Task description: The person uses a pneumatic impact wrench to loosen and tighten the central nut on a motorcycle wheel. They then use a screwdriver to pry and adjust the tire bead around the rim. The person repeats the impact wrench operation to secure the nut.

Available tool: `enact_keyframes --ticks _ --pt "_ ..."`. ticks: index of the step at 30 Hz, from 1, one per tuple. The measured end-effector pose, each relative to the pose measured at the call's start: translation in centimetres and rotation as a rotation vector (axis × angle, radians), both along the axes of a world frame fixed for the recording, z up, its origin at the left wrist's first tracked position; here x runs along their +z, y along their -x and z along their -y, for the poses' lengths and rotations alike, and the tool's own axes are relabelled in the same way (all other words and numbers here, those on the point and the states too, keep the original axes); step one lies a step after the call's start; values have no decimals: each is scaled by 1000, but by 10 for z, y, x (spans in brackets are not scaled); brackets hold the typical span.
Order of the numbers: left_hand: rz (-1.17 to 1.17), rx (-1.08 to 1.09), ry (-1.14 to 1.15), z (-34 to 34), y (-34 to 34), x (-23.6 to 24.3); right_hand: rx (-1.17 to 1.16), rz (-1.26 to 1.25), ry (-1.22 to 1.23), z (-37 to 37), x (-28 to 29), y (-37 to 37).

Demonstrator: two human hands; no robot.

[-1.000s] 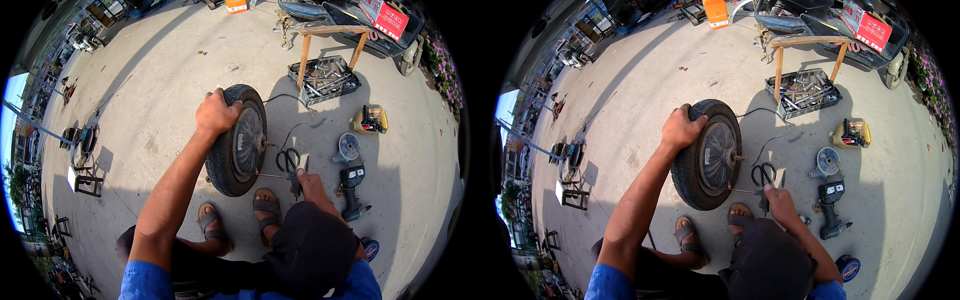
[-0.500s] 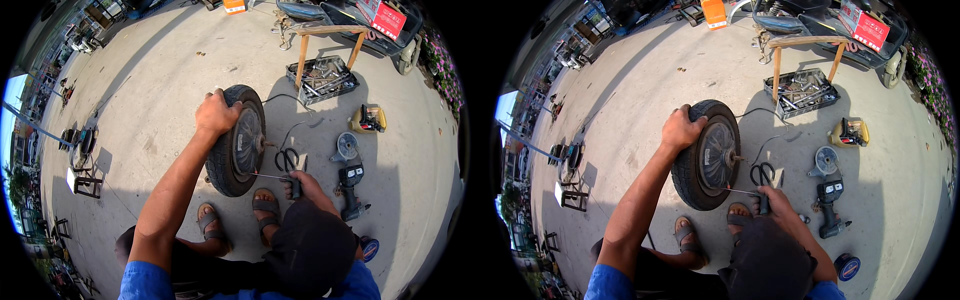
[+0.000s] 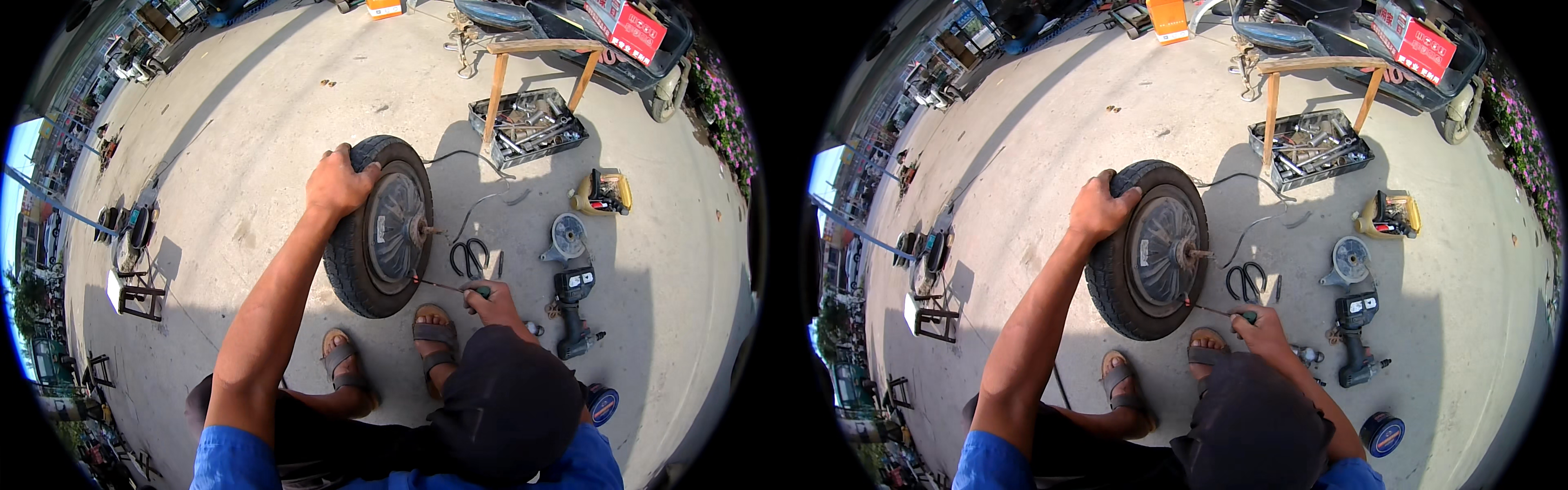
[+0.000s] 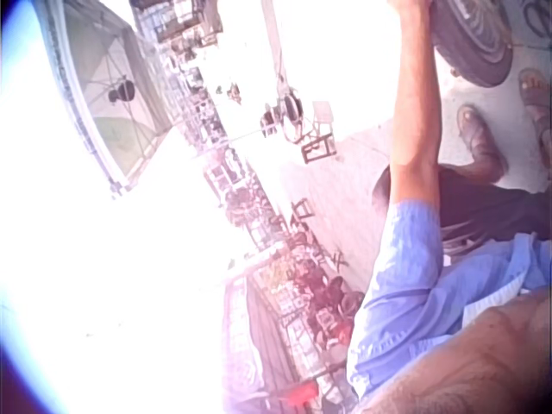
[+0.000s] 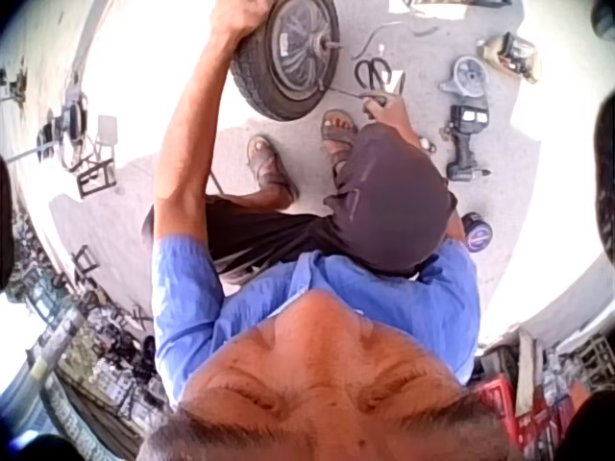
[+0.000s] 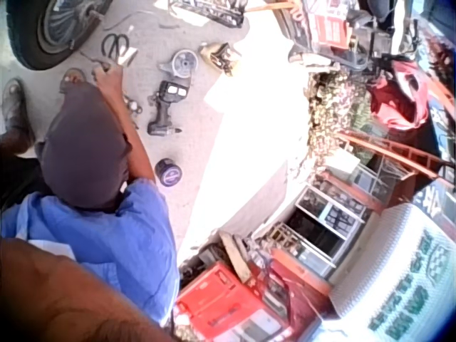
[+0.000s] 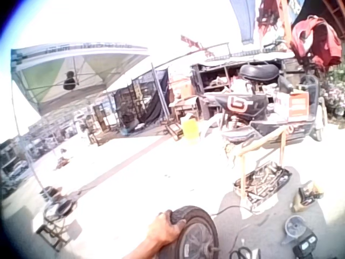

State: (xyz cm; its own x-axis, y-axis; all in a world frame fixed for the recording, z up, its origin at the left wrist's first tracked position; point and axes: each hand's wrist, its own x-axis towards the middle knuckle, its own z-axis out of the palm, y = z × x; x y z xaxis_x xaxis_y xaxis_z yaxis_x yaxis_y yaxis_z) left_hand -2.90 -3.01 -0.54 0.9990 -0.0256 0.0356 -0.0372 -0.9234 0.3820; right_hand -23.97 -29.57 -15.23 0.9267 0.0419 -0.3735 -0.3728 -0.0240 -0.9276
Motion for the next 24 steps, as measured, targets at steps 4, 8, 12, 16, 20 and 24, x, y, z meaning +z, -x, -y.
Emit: enact_keyframes --ticks 4,8,12,16,20,24 --pt "-71 18 -11 -5 -2 0 5 -1 8 -4 0 -3" --pt "-58 12 10 -12 -5 -3 38 -2 26 -2 -4 -3" --pt "-53 9 28 -15 -6 -4 140 107 164 1 -2 3" --pt "-65 -1 30 -16 -8 -3 213 209 234 2 -1 6" --pt "-57 -3 24 -16 -7 -2 300 574 550 10 -6 0" --pt "-60 -5 9 -11 -7 -1 146 176 306 9 -2 -9"
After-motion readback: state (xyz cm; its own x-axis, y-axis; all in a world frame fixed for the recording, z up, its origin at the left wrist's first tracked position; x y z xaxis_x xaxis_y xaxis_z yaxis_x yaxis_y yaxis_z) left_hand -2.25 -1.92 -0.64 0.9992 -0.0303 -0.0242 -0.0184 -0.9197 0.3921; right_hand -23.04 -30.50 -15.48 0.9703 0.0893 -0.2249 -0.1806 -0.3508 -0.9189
